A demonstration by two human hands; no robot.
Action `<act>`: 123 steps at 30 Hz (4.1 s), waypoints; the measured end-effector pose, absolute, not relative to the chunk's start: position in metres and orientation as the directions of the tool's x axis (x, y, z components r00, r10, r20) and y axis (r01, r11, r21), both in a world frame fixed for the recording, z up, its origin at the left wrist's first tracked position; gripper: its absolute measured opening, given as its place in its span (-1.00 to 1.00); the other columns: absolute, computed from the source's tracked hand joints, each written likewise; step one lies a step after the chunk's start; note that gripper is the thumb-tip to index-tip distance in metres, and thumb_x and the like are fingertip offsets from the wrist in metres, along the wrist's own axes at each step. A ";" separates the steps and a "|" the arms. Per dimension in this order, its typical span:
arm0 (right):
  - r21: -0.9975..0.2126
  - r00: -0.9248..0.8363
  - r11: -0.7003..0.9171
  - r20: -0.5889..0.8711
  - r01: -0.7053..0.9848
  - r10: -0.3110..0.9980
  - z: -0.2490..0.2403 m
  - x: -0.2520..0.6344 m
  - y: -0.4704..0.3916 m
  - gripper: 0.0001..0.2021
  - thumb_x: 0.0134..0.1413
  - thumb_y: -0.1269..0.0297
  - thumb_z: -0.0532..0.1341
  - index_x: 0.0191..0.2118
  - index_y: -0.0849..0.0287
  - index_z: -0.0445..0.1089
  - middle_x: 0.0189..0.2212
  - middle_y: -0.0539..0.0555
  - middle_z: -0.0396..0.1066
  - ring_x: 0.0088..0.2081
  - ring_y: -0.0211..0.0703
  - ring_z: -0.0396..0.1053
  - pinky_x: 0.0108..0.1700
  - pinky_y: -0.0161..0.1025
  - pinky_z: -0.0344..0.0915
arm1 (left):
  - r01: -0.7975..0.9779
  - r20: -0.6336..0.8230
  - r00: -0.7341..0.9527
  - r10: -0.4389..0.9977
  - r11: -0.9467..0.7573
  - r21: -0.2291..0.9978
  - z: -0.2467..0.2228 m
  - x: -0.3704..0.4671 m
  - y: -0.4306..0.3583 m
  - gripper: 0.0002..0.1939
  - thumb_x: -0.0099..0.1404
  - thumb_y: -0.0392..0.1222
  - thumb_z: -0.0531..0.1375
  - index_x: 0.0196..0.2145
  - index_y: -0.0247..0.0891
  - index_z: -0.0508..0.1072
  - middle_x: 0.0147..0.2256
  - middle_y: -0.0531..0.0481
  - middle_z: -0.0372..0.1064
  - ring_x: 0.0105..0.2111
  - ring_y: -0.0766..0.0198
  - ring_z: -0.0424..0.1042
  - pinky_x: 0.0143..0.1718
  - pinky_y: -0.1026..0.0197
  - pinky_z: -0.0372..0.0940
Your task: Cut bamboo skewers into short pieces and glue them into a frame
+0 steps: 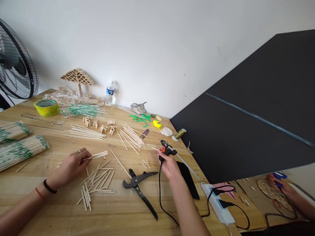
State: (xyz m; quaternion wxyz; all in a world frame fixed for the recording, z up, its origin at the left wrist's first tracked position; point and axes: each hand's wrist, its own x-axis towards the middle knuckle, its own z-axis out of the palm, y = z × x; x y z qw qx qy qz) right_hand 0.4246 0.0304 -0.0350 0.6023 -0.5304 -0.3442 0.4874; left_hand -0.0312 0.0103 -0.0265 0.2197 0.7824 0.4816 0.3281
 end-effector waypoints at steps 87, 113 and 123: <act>-0.908 0.081 0.300 0.336 0.293 0.938 -0.016 0.224 -0.048 -0.84 0.24 0.22 0.38 -0.14 0.13 0.48 -0.19 0.16 0.64 -0.16 -0.04 0.63 -0.09 -0.16 0.58 | 0.445 0.227 0.478 0.848 -0.457 0.770 0.007 0.009 -0.039 -0.81 0.52 -0.24 0.09 -0.09 -0.25 0.51 -0.31 -0.03 0.54 -0.38 0.27 0.44 -0.30 0.26 0.28; -0.908 0.076 0.321 0.353 0.270 0.933 -0.018 0.219 -0.053 -0.81 0.22 0.23 0.39 -0.07 0.09 0.49 -0.26 0.08 0.56 -0.25 -0.14 0.56 -0.17 -0.24 0.55 | 0.454 0.267 0.429 0.863 -0.462 0.762 0.017 0.008 -0.042 -0.82 0.51 -0.20 0.09 -0.19 -0.24 0.48 -0.37 0.02 0.45 -0.43 0.32 0.38 -0.37 0.29 0.24; -0.924 -0.020 0.300 0.304 0.238 0.952 -0.012 0.224 -0.056 -0.87 0.29 0.22 0.32 -0.10 0.10 0.51 -0.30 0.07 0.56 -0.30 -0.13 0.56 -0.17 -0.21 0.53 | 0.431 0.249 0.441 0.862 -0.447 0.784 0.022 0.006 -0.042 -0.81 0.49 -0.21 0.11 -0.26 -0.25 0.48 -0.44 0.07 0.33 -0.51 0.38 0.26 -0.45 0.31 0.15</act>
